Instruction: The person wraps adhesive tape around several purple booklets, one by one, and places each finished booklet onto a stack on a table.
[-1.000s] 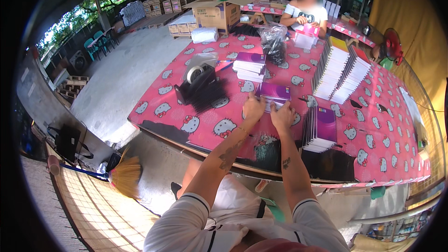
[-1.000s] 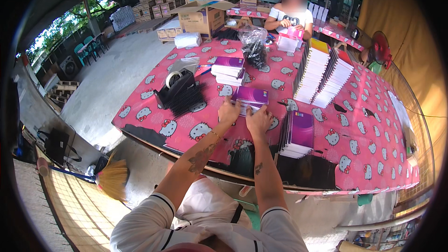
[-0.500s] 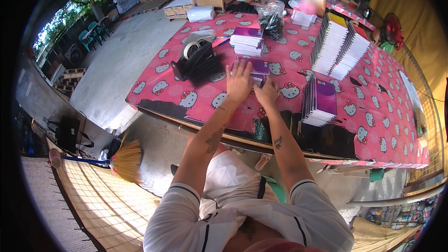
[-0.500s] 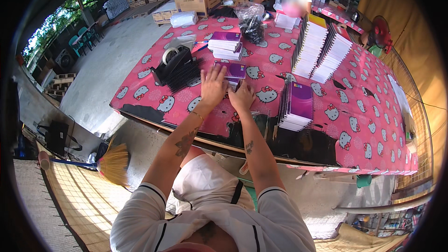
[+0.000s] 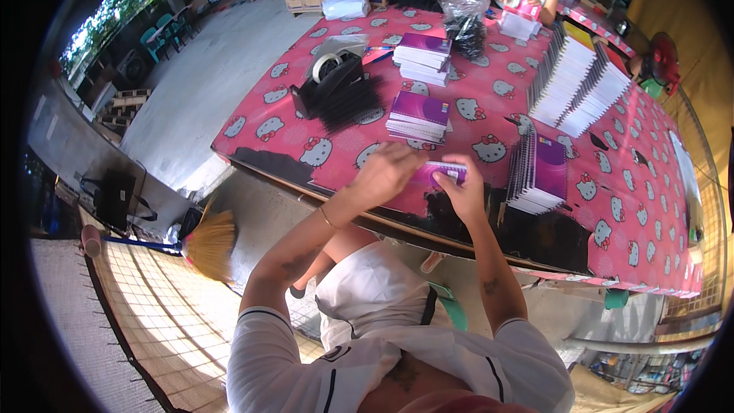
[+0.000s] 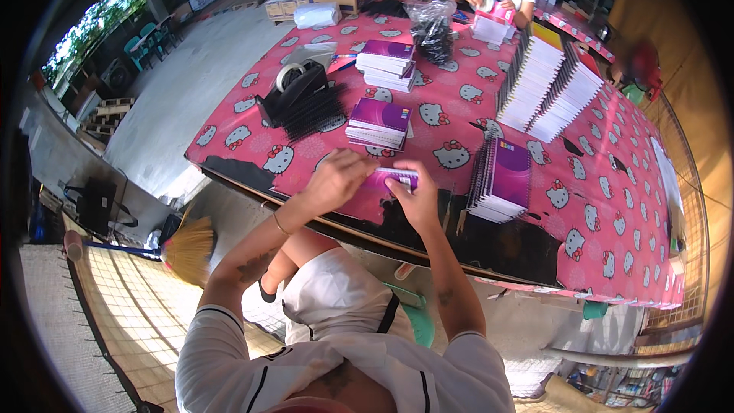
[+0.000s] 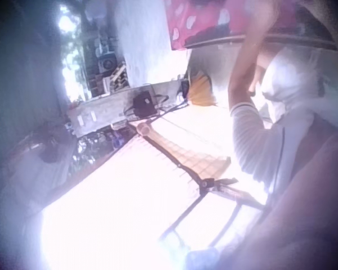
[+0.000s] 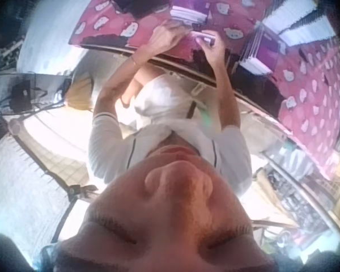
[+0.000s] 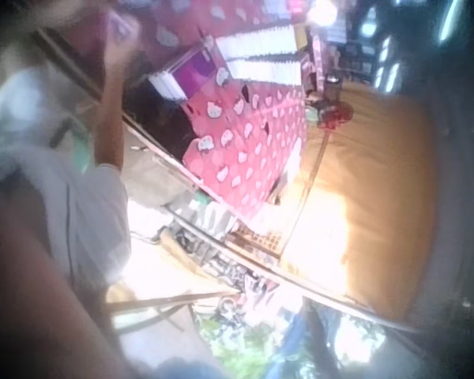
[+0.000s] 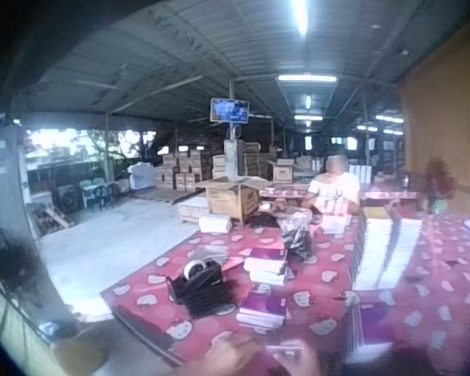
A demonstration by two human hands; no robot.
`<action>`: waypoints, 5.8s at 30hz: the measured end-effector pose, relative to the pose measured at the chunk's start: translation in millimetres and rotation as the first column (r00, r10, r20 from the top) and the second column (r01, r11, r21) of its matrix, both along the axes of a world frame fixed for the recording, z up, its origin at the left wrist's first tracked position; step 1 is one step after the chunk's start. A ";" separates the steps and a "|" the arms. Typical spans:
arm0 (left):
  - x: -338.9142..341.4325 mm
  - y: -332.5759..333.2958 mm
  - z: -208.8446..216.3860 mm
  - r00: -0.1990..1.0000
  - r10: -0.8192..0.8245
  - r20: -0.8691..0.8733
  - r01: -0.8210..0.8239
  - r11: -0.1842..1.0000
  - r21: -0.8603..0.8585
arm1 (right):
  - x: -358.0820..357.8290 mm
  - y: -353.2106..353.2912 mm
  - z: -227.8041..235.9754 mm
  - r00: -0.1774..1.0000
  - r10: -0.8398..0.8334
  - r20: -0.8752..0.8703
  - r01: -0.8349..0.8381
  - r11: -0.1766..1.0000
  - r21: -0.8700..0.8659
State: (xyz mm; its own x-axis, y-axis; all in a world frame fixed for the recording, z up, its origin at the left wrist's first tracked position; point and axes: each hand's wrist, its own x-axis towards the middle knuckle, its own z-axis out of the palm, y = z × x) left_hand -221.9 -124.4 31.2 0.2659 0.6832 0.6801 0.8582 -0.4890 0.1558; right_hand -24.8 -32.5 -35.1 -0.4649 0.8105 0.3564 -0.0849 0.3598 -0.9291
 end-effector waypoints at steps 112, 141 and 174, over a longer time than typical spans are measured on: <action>24.2 -79.4 -84.6 0.839 0.423 -0.341 -0.471 0.880 -0.068 | -22.4 -44.5 -2.5 0.920 0.388 0.047 -0.374 0.908 -0.188; 46.3 -67.8 -32.0 0.946 0.291 -0.145 -0.302 0.951 -0.062 | -24.5 -47.2 -7.0 0.943 0.313 0.111 -0.313 0.950 -0.022; 47.0 -63.1 -4.5 0.964 0.257 0.063 -0.250 0.963 -0.102 | 6.6 -36.9 49.3 0.964 0.149 0.221 -0.234 0.869 0.436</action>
State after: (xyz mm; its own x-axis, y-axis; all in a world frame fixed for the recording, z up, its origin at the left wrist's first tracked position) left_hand -174.9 -187.4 26.6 0.0262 0.7824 0.6222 0.9364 -0.2372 0.2588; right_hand -18.3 -69.4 14.2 -0.6831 0.4669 0.5615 -0.0482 0.7384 -0.6726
